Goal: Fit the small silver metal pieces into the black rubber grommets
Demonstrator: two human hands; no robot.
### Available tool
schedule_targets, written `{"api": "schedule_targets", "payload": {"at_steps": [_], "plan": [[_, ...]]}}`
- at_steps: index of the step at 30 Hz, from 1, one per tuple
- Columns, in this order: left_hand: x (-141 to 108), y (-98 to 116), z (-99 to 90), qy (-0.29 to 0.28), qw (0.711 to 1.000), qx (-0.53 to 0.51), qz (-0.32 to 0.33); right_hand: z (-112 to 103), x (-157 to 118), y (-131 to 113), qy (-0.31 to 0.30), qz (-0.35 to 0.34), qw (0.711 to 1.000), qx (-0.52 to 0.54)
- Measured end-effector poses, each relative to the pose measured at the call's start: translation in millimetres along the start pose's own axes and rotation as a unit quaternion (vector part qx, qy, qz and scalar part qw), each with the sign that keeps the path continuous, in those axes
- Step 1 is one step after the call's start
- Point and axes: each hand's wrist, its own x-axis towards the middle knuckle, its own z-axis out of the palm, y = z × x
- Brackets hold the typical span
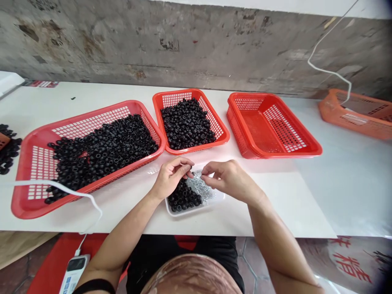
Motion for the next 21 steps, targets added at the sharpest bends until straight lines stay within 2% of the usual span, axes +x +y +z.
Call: {"api": "schedule_targets", "payload": {"at_steps": [2, 4, 8, 11, 17, 21], "plan": [[-0.2, 0.4, 0.1, 0.003, 1.000, -0.002, -0.011, 2.8, 2.1, 4.0, 0.071, -0.024, 0.992, 0.097], [-0.3, 0.8, 0.4, 0.003, 1.000, 0.001, -0.019, 9.9, 5.6, 6.7, 0.119, -0.069, 0.982, 0.129], [-0.3, 1.5, 0.8, 0.001, 0.999, -0.006, -0.034, 25.7, 12.0, 11.0, 0.181, -0.191, 0.960, 0.096], [0.2, 2.4, 0.2, 0.000, 0.998, -0.025, -0.053, 34.5, 13.6, 15.7, 0.214, -0.250, 0.942, 0.069], [1.2, 5.9, -2.4, -0.023, 0.995, -0.056, -0.083, 45.0, 11.0, 25.4, 0.216, -0.261, 0.938, 0.076], [1.4, 6.6, -2.0, -0.026, 0.995, -0.060, -0.081, 44.3, 10.7, 26.4, 0.215, -0.225, 0.940, 0.141]]}}
